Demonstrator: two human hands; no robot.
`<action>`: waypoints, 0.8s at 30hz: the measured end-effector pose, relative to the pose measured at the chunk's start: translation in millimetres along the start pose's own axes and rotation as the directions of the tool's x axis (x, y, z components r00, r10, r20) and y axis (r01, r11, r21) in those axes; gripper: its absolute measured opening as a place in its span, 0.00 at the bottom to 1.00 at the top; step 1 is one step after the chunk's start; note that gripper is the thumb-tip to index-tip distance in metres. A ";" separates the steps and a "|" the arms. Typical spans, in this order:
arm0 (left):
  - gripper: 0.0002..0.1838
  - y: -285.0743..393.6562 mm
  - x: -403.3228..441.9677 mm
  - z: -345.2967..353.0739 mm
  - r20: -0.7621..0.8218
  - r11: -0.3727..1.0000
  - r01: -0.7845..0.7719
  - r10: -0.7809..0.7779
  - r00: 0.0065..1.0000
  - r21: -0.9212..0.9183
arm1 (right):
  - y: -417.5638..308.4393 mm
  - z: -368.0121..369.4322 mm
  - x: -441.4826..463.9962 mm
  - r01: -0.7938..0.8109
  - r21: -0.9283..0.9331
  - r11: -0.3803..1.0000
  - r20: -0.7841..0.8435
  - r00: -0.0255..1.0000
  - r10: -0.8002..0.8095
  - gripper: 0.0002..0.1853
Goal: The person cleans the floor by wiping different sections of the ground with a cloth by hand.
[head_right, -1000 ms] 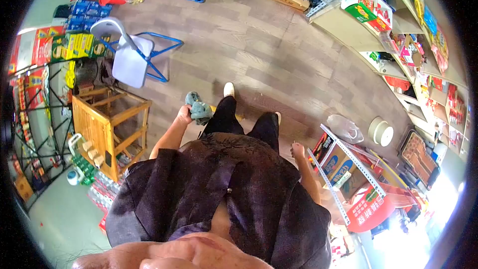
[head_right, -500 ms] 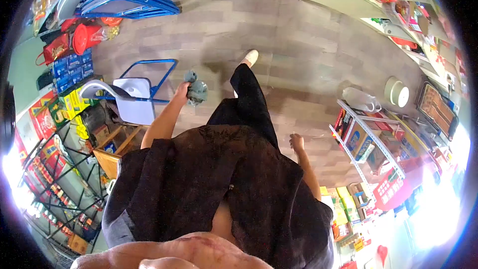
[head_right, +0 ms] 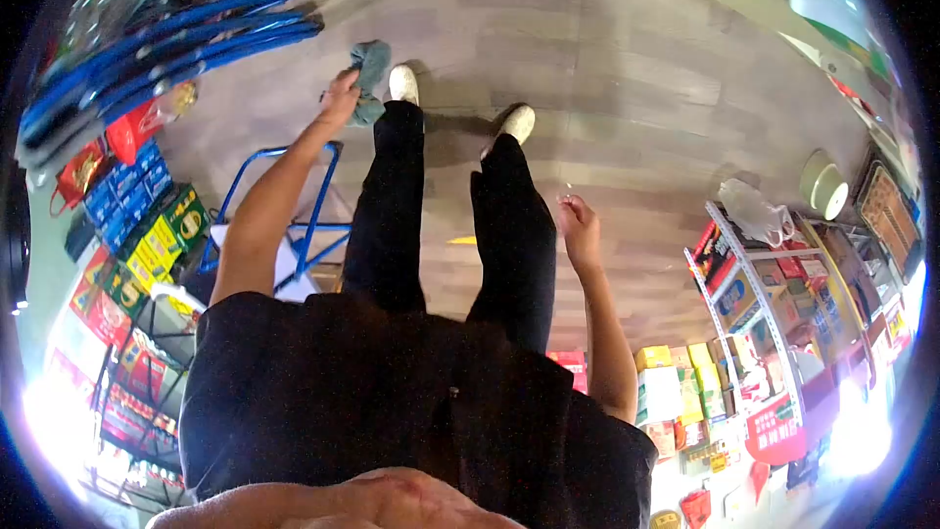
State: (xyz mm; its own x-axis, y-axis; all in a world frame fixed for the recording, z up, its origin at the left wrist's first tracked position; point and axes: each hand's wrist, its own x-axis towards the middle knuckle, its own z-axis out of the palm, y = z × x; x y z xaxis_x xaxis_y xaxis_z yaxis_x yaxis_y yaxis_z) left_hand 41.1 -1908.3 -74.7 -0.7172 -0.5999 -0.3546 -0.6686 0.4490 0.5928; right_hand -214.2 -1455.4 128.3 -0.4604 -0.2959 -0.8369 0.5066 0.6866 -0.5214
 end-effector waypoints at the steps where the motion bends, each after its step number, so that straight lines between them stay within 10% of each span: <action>1: 0.22 -26.5 26.7 4.3 0.009 1.000 -0.005 0.005 1.000 0.005 | -1.6 11.6 22.8 0.072 0.017 0.997 -0.006 0.997 -0.071 0.07; 8: 0.25 -176.9 188.4 27.5 -0.019 0.936 0.179 -0.182 0.983 0.304 | -49.1 85.3 135.5 0.187 -0.291 0.938 0.054 0.982 -0.179 0.05; 10: 0.31 -201.5 233.2 42.0 0.104 0.933 0.235 -0.272 0.957 0.272 | -55.0 89.6 160.0 0.472 -0.510 0.719 0.265 0.882 -0.391 0.05; 12: 0.35 -201.8 268.9 73.8 0.069 0.889 0.316 -0.357 0.931 0.331 | -59.6 76.2 181.0 0.385 -0.612 0.691 0.324 0.919 -0.225 0.06; 15: 0.49 -161.5 298.9 140.9 -0.267 0.611 0.686 -0.638 0.722 0.395 | -68.4 47.4 209.3 0.211 -0.703 0.679 0.115 0.976 -0.184 0.07; 17: 0.40 -147.3 311.3 203.9 -0.647 0.474 0.773 -0.440 0.623 0.422 | -74.4 36.7 224.5 0.197 -0.740 0.643 0.089 0.976 -0.197 0.07; 20: 0.40 -72.7 317.6 258.6 -0.439 0.597 0.692 -0.537 0.721 0.405 | -67.7 21.0 243.7 0.278 -0.744 0.607 0.116 0.949 -0.293 0.07; 24: 0.28 73.5 290.5 377.8 -0.043 0.834 0.054 -0.036 0.998 0.549 | -118.1 30.3 272.0 0.483 -0.579 0.657 0.125 0.849 -0.513 0.06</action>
State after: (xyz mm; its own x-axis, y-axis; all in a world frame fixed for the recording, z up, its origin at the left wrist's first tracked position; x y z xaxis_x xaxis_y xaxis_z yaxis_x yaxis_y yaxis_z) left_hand -290.6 -1799.3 -407.3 -0.6834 -0.6436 -0.3445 -0.7041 0.7058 0.0783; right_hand -377.1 -1637.1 -42.8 -0.5596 -0.6868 -0.4638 -0.3113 0.6929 -0.6504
